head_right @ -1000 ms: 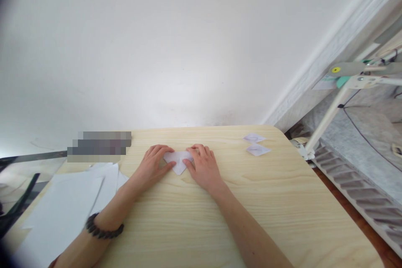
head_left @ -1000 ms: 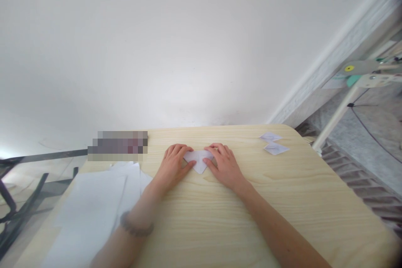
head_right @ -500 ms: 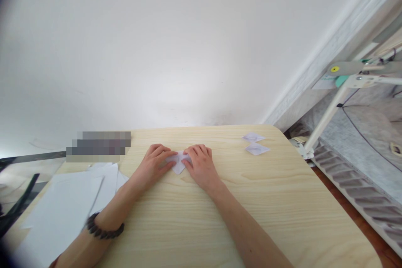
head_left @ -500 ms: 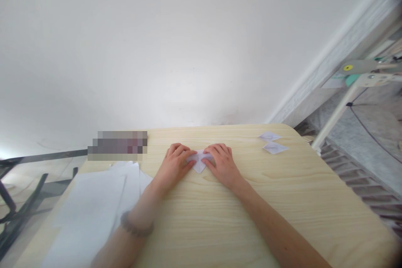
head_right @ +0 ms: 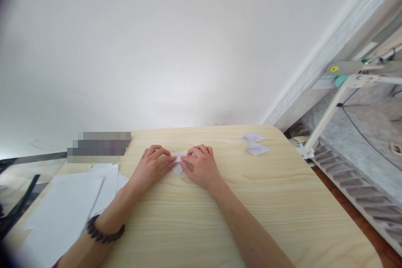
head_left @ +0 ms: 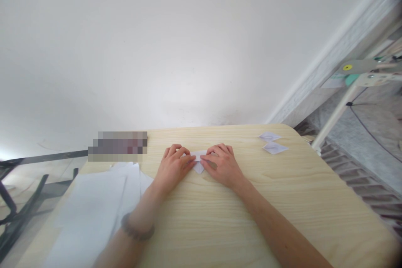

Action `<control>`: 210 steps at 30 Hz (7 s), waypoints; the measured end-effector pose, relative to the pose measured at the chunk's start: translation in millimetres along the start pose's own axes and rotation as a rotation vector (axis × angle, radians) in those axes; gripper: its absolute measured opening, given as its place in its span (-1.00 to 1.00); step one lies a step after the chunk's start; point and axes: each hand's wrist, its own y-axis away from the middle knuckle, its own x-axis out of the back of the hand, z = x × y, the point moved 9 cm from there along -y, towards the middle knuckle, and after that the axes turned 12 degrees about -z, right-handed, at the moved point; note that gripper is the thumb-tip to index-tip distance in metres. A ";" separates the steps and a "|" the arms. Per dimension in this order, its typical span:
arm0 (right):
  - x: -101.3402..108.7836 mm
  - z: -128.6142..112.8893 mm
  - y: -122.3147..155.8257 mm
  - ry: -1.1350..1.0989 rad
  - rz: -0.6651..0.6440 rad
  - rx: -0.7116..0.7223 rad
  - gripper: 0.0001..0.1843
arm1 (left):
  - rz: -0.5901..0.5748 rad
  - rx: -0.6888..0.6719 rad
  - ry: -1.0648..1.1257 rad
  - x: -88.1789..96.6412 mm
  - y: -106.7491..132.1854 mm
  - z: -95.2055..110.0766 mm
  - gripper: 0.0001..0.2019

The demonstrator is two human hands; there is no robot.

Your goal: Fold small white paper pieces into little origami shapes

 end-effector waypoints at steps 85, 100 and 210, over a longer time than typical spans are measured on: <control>-17.2 30.0 3.7 -0.408 -0.178 -0.088 -0.73 | -0.058 0.214 0.835 -15.0 5.3 -23.8 -0.71; -23.2 25.2 3.8 -0.623 -0.177 -0.095 -0.58 | -0.063 0.309 1.248 -24.9 3.3 -30.7 -0.43; -9.5 24.7 -1.8 -0.155 -0.080 -0.019 -0.69 | -0.041 0.024 0.260 -9.7 -3.5 -10.2 -0.75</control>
